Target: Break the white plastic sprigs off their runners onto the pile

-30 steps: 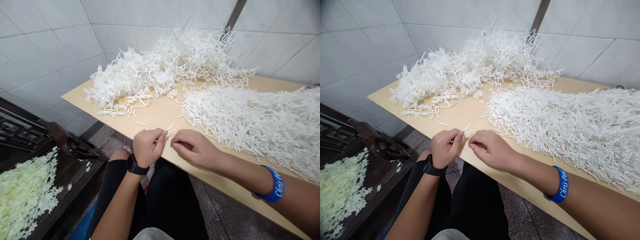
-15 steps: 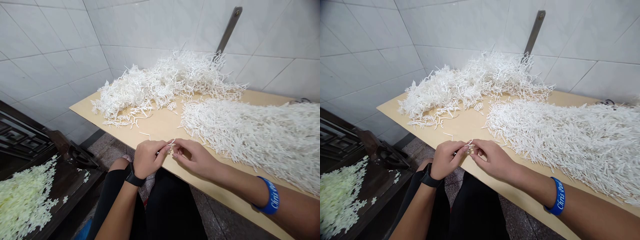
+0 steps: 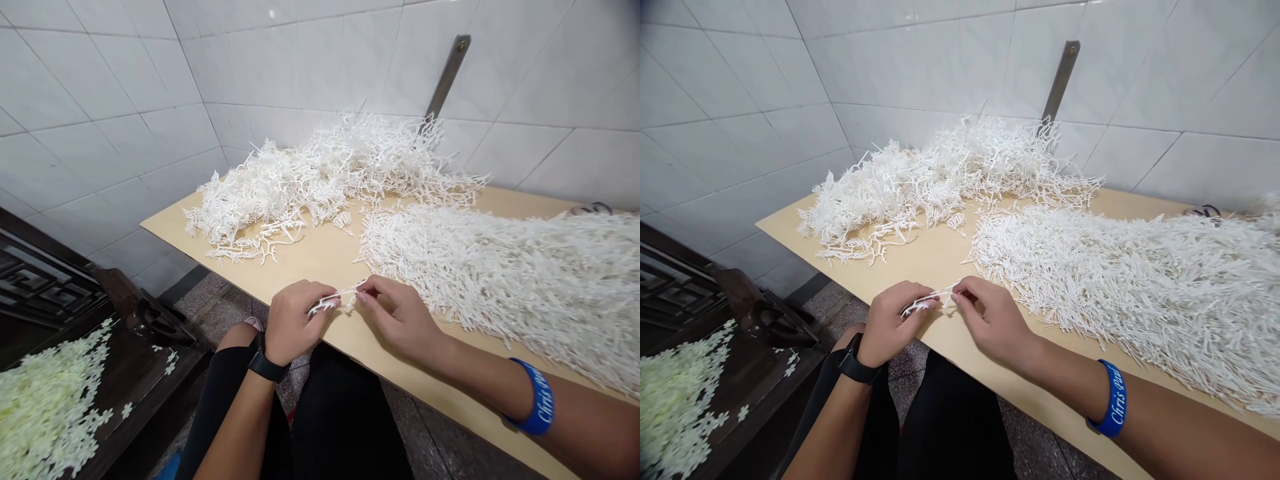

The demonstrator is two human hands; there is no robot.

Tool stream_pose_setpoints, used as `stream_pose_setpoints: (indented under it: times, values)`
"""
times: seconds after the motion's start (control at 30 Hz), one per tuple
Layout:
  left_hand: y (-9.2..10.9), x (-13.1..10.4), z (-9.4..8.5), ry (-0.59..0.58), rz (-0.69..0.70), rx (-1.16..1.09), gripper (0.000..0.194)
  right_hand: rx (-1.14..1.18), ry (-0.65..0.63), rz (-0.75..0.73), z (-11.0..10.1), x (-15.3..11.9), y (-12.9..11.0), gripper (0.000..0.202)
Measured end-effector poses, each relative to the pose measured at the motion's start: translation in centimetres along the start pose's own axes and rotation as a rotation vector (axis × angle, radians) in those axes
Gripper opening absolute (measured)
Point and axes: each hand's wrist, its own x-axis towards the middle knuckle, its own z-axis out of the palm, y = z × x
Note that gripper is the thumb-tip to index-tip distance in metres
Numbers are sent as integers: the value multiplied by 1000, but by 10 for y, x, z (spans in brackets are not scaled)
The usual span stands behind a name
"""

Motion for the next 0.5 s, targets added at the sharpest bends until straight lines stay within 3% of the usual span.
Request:
stream_pose_setpoints:
  times: [0.2, 0.5]
  values:
    - [-1, 2, 2, 66, 9, 12, 14, 119, 237, 52, -2, 0, 4, 11]
    - [0, 2, -8, -73, -21, -118, 23, 239, 405, 129, -1, -2, 4, 11]
